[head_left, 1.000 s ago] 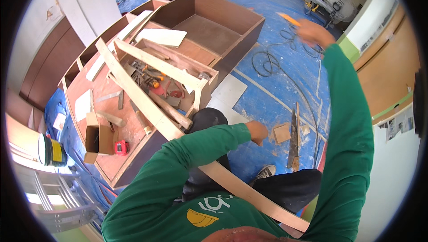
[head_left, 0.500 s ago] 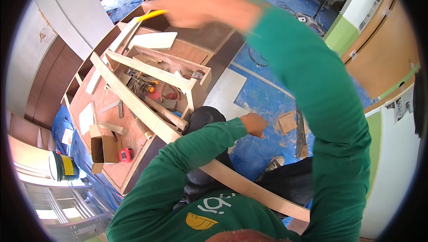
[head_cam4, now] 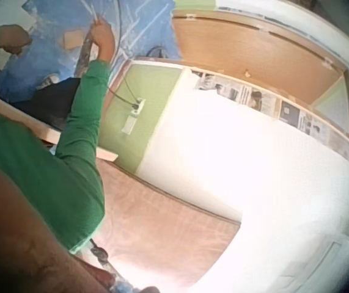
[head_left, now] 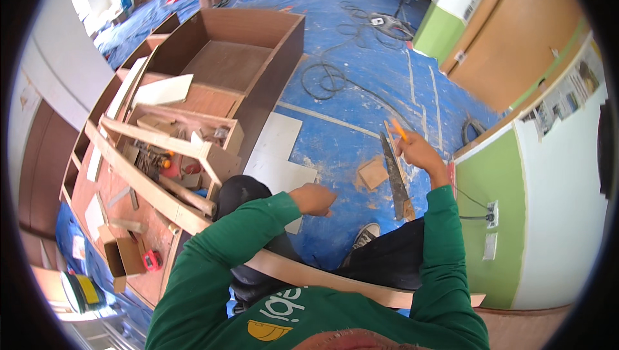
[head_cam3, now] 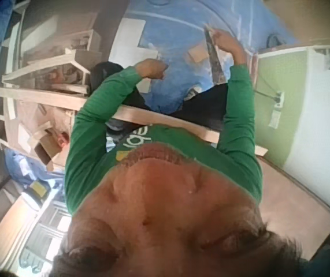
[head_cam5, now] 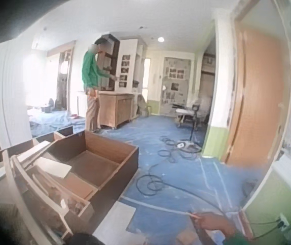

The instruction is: The person measures and marks a wooden plank with a pencil and tape measure, then uses a hand saw to cut the plank. The person is sitting on the floor during the task.

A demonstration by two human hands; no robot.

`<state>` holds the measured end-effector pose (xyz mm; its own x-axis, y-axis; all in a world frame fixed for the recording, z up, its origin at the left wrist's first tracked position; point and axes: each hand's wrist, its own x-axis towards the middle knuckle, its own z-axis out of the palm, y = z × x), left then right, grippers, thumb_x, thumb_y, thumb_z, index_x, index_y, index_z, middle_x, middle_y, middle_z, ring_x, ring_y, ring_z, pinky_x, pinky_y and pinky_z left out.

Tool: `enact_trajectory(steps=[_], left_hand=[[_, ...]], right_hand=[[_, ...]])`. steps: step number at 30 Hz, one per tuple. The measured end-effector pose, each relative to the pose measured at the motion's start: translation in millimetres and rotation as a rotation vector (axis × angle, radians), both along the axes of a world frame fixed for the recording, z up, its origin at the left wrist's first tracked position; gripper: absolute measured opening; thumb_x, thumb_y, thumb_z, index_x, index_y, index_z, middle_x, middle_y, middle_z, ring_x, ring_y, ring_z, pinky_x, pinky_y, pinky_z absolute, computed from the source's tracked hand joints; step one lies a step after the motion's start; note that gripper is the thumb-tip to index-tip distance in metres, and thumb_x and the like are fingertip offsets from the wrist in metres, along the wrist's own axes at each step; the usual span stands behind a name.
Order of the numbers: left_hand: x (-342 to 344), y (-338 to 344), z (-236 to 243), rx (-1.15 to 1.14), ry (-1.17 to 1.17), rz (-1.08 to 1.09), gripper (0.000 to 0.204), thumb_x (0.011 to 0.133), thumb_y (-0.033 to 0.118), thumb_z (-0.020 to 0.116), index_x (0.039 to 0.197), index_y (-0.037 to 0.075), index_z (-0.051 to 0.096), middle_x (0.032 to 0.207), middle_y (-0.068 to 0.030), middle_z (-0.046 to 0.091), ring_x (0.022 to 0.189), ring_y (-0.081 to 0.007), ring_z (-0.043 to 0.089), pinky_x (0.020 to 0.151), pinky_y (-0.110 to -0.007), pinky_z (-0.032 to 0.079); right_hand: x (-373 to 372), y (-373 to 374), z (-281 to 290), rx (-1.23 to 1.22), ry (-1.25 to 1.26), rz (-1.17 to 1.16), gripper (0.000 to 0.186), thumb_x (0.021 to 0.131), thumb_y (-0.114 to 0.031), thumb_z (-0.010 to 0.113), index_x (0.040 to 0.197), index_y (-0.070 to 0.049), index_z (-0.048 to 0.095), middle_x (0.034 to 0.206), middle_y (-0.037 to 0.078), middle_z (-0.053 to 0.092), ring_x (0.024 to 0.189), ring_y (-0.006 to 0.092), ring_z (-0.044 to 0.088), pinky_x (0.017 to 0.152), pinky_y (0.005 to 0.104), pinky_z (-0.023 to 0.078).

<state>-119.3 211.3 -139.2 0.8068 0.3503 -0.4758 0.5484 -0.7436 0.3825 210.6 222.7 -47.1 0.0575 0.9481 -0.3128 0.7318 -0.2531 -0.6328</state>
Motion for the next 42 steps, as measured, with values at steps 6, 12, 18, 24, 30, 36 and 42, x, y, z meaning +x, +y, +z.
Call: enact_trajectory(steps=[6,12,18,24,30,36,42], left_hand=[[1,-3,-13,-0.056,0.029,0.011,0.048,0.1,0.038,0.075,0.125,-0.002,0.067,0.11,-0.0234,0.077,0.107,-0.0433,0.074,0.091,-0.054,0.058],[7,-2,-12,-0.069,0.134,-0.034,0.054,0.101,0.039,0.072,0.14,0.003,0.063,0.123,-0.0231,0.075,0.119,-0.0412,0.071,0.1,-0.052,0.055],[8,-4,-11,-0.054,0.08,-0.048,0.052,0.101,0.039,0.073,0.137,0.003,0.064,0.123,-0.0226,0.075,0.118,-0.0407,0.071,0.099,-0.052,0.055],[2,-6,-17,0.001,-0.03,-0.055,0.047,0.099,0.042,0.075,0.119,-0.001,0.069,0.108,-0.0211,0.077,0.107,-0.0411,0.074,0.089,-0.053,0.058],[5,-5,-14,-0.03,0.059,-0.065,0.053,0.101,0.042,0.072,0.135,0.002,0.064,0.12,-0.0217,0.075,0.115,-0.0409,0.072,0.096,-0.052,0.056],[5,-6,-9,-0.045,0.08,-0.049,0.051,0.101,0.041,0.072,0.134,0.002,0.065,0.119,-0.0216,0.076,0.114,-0.0411,0.072,0.096,-0.052,0.056],[4,-10,-11,-0.04,0.028,-0.032,0.044,0.1,0.04,0.075,0.121,0.001,0.069,0.114,-0.0197,0.077,0.112,-0.0393,0.073,0.092,-0.052,0.058]], right_hand=[[9,-2,-23,-0.114,-0.413,0.283,0.044,0.108,-0.024,0.054,0.149,-0.01,0.063,0.133,0.023,0.072,0.125,0.045,0.066,0.104,0.0562,0.052],[-4,-5,-20,-0.039,-0.362,0.326,0.044,0.108,-0.024,0.054,0.15,-0.013,0.061,0.133,0.021,0.073,0.124,0.0437,0.067,0.103,0.0554,0.053],[-5,0,-24,-0.117,-0.384,0.335,0.042,0.108,-0.022,0.054,0.148,-0.013,0.062,0.133,0.021,0.073,0.124,0.0434,0.067,0.103,0.056,0.053],[-14,-1,-16,-0.143,-0.412,0.331,0.041,0.108,-0.023,0.055,0.147,-0.014,0.062,0.133,0.021,0.073,0.122,0.0428,0.068,0.101,0.0558,0.054],[-19,-7,-15,-0.112,-0.417,0.301,0.042,0.107,-0.022,0.054,0.147,-0.017,0.063,0.128,0.021,0.075,0.118,0.0432,0.07,0.097,0.0556,0.055],[-25,-9,-4,-0.125,-0.442,0.299,0.042,0.104,-0.019,0.055,0.145,-0.016,0.064,0.124,0.021,0.076,0.115,0.0435,0.071,0.094,0.056,0.056],[-25,-10,-5,-0.093,-0.416,0.31,0.046,0.102,-0.018,0.054,0.147,-0.016,0.063,0.123,0.022,0.076,0.114,0.044,0.071,0.096,0.055,0.056]])
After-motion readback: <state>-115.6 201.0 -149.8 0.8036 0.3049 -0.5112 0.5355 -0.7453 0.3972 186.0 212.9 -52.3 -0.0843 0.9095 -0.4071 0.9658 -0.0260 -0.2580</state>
